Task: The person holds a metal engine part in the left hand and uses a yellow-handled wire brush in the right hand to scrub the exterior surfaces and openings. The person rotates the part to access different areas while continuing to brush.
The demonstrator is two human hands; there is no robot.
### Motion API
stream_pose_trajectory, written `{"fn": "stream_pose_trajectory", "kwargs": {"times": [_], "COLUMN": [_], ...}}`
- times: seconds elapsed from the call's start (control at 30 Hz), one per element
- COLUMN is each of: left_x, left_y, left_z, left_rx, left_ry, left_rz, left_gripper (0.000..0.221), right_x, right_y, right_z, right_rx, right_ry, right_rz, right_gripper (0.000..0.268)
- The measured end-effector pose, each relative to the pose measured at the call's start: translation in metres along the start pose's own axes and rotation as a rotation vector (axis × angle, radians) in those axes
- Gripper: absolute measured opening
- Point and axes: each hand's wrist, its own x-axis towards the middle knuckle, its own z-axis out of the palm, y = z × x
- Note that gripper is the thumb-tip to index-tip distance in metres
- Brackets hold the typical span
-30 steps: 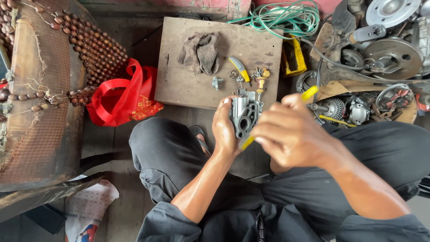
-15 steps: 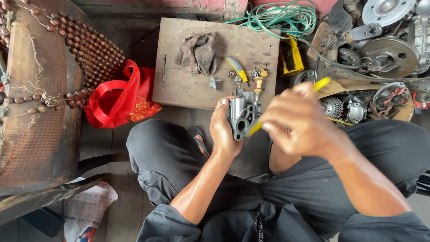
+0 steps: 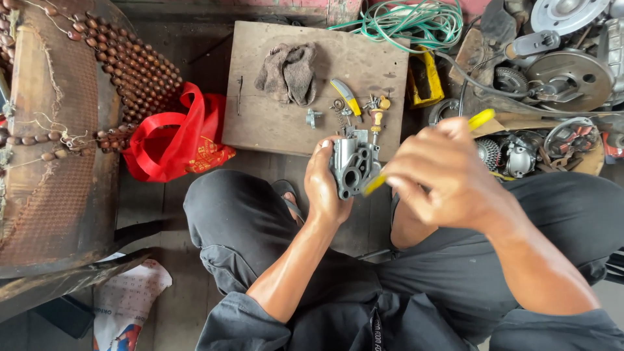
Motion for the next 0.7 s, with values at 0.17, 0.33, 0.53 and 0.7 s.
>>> {"fn": "stream_pose_trajectory", "kwargs": {"times": [0.17,0.33,0.53,0.7], "left_x": [0.004,0.002,0.007,-0.007], "left_y": [0.0,0.0,-0.002,0.007], "left_z": [-0.011,-0.003,-0.02,0.001], "left_rx": [0.068,-0.075,0.41,-0.08], "left_ry": [-0.008,0.005,-0.08,0.022], "left_rz": [0.01,-0.042,0.133,-0.058], "left_gripper": [0.035,0.032,0.035,0.031], "right_x": [0.001,0.0,0.001,-0.004], "right_y": [-0.015,0.001,-0.021,0.015], "right_z": [0.016,0.002,0.02,0.002], "right_rx": [0.054,0.005,0.104,-0.06], "right_ry": [-0.009,0.006,-0.032,0.005], "right_rz": [-0.019,0.005,-0.034,0.009], "right_gripper": [0.018,0.02,0.017,0.012]}}
